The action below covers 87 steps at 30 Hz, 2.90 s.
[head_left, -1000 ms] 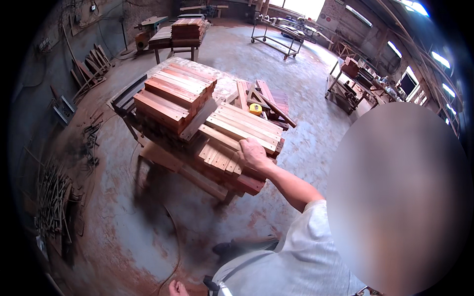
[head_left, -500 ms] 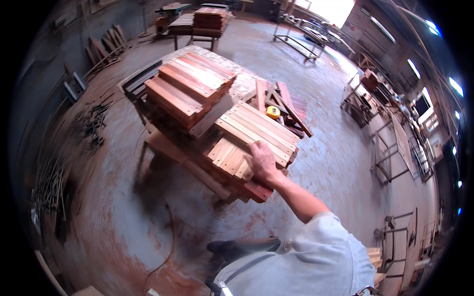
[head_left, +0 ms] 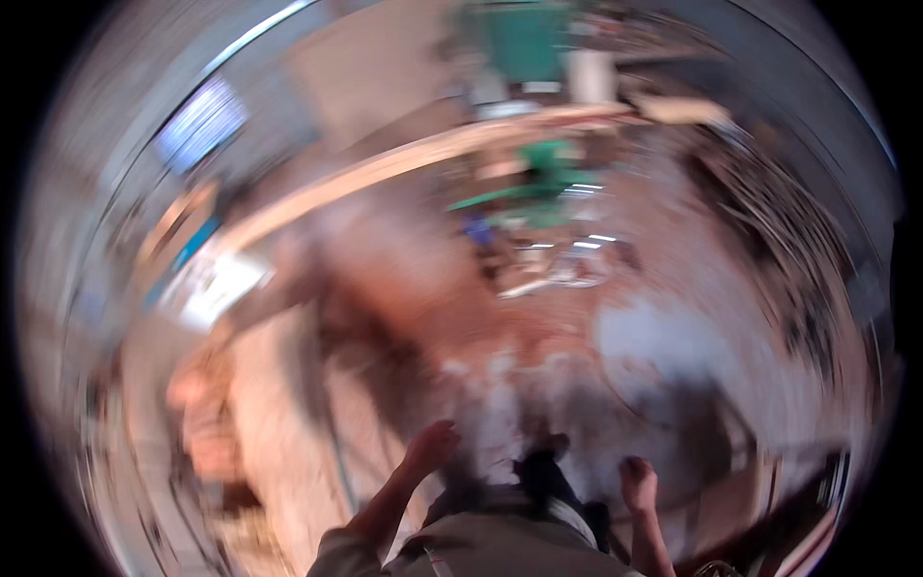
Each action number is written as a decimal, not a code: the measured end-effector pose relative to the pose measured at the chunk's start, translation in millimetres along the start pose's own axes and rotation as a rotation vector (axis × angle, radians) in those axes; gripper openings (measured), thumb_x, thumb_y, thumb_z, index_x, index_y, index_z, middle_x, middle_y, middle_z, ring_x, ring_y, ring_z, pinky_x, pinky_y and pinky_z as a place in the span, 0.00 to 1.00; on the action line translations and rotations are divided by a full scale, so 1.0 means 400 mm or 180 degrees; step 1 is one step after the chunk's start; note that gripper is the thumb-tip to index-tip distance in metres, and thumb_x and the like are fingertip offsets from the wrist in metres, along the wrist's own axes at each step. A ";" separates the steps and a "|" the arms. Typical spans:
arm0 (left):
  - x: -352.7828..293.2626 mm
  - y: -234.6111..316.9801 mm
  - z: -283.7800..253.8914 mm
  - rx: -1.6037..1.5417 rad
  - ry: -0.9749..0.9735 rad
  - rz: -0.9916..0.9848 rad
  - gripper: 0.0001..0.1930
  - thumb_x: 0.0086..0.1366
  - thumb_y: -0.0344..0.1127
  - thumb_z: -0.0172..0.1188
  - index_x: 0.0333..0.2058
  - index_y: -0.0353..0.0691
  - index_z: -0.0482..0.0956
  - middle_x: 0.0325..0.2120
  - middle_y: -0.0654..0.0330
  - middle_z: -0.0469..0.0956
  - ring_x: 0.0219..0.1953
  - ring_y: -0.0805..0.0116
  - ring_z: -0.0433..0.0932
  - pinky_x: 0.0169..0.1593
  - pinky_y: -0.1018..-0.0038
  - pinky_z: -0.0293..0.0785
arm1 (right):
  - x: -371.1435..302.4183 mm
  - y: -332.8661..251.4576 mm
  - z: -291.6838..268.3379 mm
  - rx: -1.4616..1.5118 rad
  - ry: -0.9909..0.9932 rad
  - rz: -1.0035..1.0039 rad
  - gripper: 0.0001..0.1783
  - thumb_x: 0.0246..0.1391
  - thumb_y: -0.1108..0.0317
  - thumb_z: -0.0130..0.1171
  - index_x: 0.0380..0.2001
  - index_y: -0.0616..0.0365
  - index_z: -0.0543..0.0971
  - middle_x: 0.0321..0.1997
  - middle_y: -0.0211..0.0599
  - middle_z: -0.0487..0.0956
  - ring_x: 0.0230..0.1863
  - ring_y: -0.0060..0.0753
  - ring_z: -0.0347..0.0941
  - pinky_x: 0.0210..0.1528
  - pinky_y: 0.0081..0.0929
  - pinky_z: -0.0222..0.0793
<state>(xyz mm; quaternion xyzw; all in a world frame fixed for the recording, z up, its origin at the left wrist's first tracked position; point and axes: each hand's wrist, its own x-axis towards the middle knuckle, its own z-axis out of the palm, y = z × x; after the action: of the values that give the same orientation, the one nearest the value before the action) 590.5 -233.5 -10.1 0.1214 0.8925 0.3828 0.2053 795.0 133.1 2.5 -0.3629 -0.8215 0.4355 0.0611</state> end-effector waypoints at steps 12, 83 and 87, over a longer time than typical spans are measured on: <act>-0.750 -0.472 -0.215 -0.2748 0.3580 -0.2073 0.15 0.61 0.33 0.54 0.45 0.33 0.73 0.29 0.55 0.78 0.29 0.73 0.77 0.33 0.76 0.73 | 0.018 0.065 0.276 0.0044 -0.1506 0.2386 0.07 0.53 0.62 0.50 0.26 0.53 0.69 0.16 0.28 0.66 0.13 0.21 0.61 0.11 0.22 0.58; -0.276 -0.096 -0.441 -0.5050 0.2923 0.0015 0.14 0.62 0.38 0.54 0.45 0.40 0.69 0.34 0.61 0.74 0.34 0.68 0.76 0.36 0.72 0.76 | -0.025 -0.794 0.454 -0.0814 -0.3900 -0.2331 0.23 0.49 0.71 0.59 0.50 0.62 0.70 0.35 0.42 0.78 0.34 0.30 0.76 0.37 0.27 0.72; -0.105 -0.040 -0.406 -0.5047 0.2484 -0.0138 0.10 0.62 0.30 0.49 0.43 0.40 0.69 0.32 0.60 0.73 0.33 0.70 0.74 0.32 0.72 0.75 | 0.134 -0.760 0.339 -0.0533 -0.3187 -0.2361 0.23 0.50 0.70 0.59 0.51 0.57 0.70 0.40 0.40 0.77 0.40 0.31 0.74 0.48 0.26 0.69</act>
<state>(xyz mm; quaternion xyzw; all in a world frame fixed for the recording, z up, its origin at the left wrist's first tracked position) 552.3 -362.8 90.7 -0.2130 0.3728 0.8993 -0.0830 534.2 -31.9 138.8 0.1907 -0.8532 0.4366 -0.2126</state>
